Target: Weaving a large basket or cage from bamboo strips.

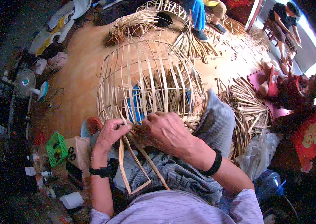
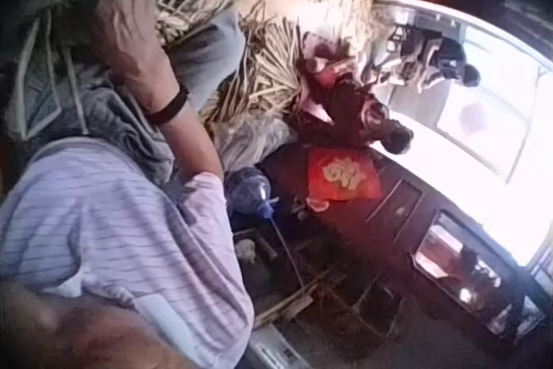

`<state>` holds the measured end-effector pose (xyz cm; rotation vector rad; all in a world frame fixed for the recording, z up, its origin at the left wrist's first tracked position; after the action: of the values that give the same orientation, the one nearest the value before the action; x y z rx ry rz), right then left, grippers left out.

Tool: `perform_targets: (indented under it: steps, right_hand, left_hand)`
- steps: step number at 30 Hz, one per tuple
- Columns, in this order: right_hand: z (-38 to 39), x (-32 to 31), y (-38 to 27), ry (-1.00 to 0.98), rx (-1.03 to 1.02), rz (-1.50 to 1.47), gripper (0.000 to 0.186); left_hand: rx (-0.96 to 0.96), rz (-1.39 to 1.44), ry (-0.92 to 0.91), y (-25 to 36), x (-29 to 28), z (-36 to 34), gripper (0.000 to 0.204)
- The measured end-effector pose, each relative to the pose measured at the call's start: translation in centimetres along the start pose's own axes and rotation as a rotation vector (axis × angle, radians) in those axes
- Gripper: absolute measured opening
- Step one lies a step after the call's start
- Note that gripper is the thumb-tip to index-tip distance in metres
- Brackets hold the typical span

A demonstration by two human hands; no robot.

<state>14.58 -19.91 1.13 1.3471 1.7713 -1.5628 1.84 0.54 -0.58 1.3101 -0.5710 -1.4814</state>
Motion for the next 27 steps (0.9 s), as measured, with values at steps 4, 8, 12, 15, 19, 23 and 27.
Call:
perform_targets:
  steps: [4,8,12,15,19,23,27]
  right_hand:
    - [-0.4,-0.1,-0.6,-0.005,0.051,-0.036,0.041]
    - [-0.1,-1.4,0.5,-0.028,-0.014,0.03,0.032]
    - [1.5,-2.2,4.1,0.076,-0.053,0.149,0.014]
    - [3.4,-5.2,6.5,0.029,0.048,0.291,0.012]
    - [7.2,-7.6,9.7,0.067,0.048,0.41,0.013]
    - [11.0,-11.7,12.3,0.085,0.128,0.505,0.013]
    - [16.4,-15.0,15.8,0.242,0.247,0.587,0.013]
  left_hand:
    - [0.028,0.058,-0.044,-0.7,-1.3,-0.1,0.031]
    - [-0.028,0.044,-0.137,-0.3,-1.6,-0.2,0.032]
    - [-0.062,0.077,-0.263,-1.5,-2.0,-0.8,0.034]
    - [-0.14,0.037,-0.33,-1.9,-3.0,-1.3,0.039]
    - [-0.216,-0.089,-0.277,0.6,-3.4,-0.8,0.042]
    - [-0.185,0.121,-0.382,-0.8,-3.7,-0.9,0.042]
    - [-0.127,-0.008,-0.449,-0.6,-3.7,-1.8,0.036]
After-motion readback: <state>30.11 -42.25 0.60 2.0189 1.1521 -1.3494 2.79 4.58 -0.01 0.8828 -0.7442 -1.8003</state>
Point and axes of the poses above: each hand's wrist, its own z-axis away from the middle knuckle, its own x-axis out of the palm, y = z × x, the point moved 2 cm from there along -z, towards the middle knuckle, and after that the axes turned 3 degrees about -z, right-handed, at the moved point
